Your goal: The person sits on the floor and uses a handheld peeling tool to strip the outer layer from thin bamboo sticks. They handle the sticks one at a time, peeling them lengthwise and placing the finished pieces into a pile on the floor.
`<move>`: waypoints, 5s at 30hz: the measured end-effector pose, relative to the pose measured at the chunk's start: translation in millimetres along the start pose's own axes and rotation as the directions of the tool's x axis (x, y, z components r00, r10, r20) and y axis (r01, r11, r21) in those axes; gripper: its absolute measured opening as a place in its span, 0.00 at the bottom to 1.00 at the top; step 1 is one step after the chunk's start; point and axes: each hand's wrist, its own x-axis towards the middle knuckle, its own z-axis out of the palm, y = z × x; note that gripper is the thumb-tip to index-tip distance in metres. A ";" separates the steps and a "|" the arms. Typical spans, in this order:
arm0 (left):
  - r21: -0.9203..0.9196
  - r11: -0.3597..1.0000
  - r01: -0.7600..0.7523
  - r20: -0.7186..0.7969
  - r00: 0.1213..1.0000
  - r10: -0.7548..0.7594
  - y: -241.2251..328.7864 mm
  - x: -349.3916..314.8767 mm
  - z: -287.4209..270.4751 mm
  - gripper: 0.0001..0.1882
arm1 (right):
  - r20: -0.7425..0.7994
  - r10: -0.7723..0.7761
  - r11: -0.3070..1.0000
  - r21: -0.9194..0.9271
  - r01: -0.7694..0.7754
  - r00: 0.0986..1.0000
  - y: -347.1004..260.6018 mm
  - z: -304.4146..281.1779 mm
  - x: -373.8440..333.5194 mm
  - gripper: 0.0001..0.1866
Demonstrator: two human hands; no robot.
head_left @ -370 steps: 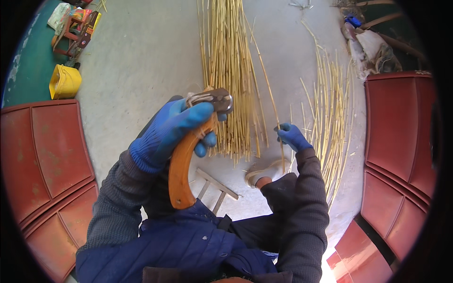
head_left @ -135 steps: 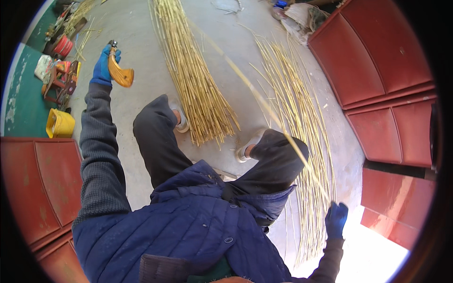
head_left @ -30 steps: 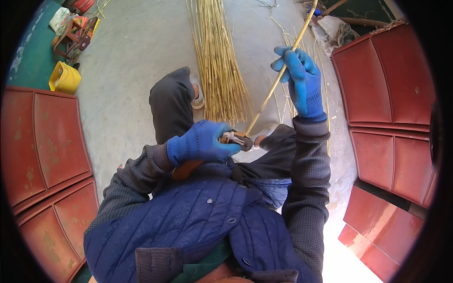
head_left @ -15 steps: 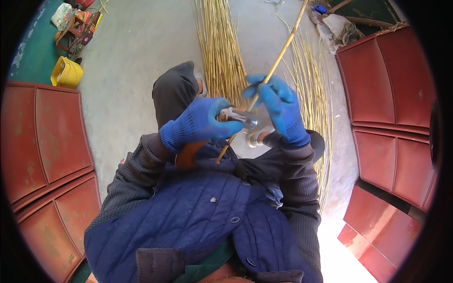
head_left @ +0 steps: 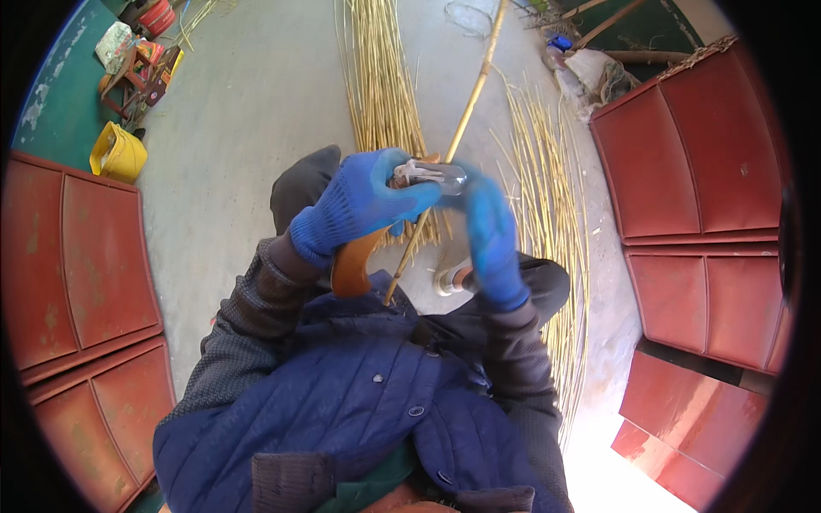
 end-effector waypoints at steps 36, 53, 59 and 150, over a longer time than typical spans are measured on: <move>-0.351 0.907 -0.232 -0.533 0.846 0.010 -63.8 148.7 -163.4 0.24 | 0.462 0.066 0.436 -0.811 0.391 0.884 -20.8 -120.5 -143.5 0.20; -0.451 0.892 0.017 -0.238 0.961 -0.138 -58.5 107.0 15.1 0.24 | 0.240 0.148 0.728 -0.683 0.059 0.960 59.3 -60.4 18.9 0.17; -0.289 0.942 -0.171 -0.537 0.844 -0.011 -80.2 131.4 -146.6 0.26 | 0.476 0.134 0.475 -0.801 0.365 0.869 -0.6 -171.8 -123.9 0.18; -0.502 0.838 0.211 -0.270 0.883 -0.384 -80.4 127.2 -107.2 0.33 | -0.026 0.336 0.324 -0.935 -0.142 0.941 523.2 -51.6 169.1 0.22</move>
